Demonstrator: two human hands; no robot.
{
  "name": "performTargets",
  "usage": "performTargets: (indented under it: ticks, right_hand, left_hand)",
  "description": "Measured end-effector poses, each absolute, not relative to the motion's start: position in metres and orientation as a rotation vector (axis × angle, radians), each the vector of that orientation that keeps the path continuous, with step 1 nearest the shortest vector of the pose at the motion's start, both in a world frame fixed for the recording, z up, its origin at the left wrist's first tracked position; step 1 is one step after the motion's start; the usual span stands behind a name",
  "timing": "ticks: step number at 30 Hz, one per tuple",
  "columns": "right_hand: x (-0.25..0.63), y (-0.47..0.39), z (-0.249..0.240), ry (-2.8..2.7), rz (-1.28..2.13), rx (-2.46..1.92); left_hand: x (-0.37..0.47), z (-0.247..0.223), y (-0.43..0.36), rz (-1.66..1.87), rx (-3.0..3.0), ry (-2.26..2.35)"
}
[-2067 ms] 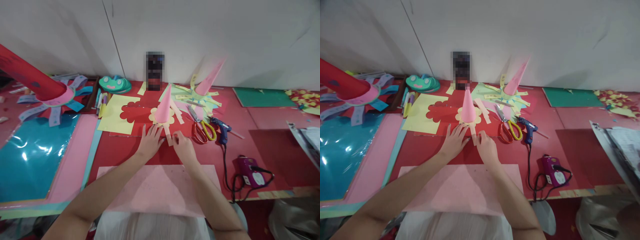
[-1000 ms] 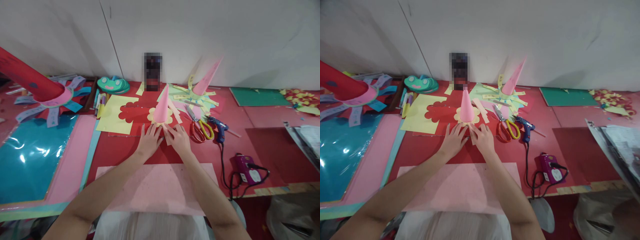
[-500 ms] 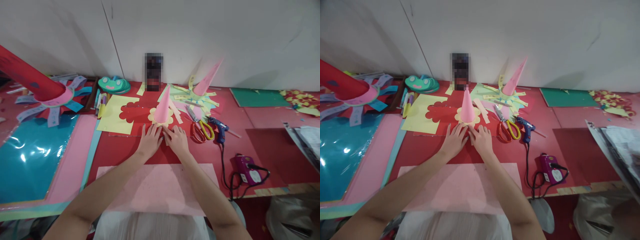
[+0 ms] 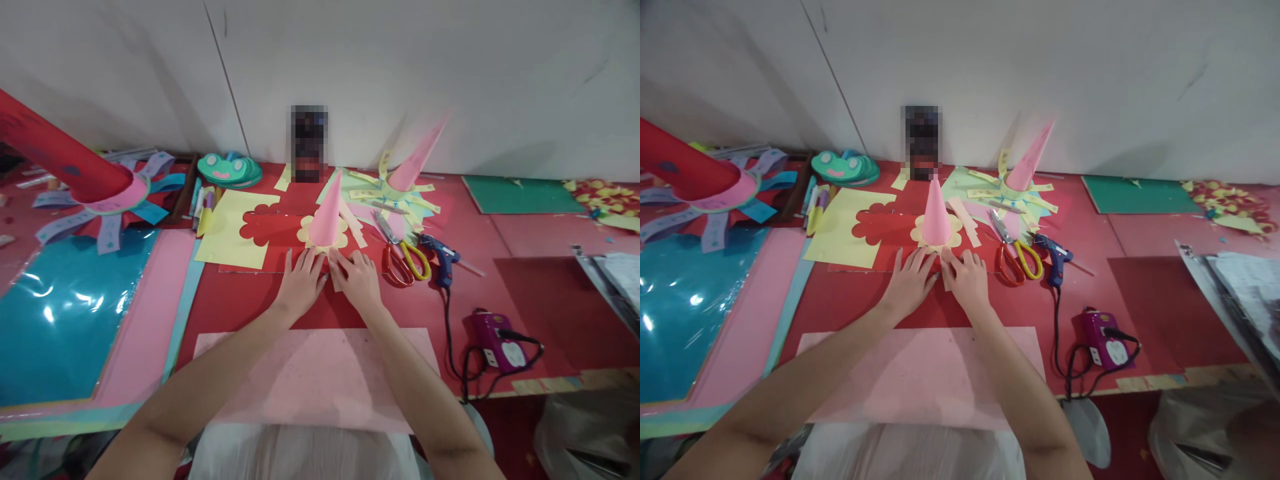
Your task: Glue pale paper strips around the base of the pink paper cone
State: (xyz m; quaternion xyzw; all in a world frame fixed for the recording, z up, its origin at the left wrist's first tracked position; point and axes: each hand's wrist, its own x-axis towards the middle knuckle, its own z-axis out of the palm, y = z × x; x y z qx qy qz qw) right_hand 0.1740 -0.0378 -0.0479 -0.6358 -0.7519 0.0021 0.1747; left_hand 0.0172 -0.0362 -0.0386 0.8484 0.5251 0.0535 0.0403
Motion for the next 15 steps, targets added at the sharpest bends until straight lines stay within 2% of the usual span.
performTargets:
  ticks: [9, 15]
  right_hand:
    - [0.189, -0.034, -0.043, -1.698, 0.366, -1.757]
    - [0.201, -0.045, -0.031, -1.765, 0.685, -1.964]
  left_hand:
    - [0.017, -0.039, -0.038, 0.115, 2.574, 1.616]
    - [0.015, -0.039, -0.038, 0.144, 2.573, 1.604]
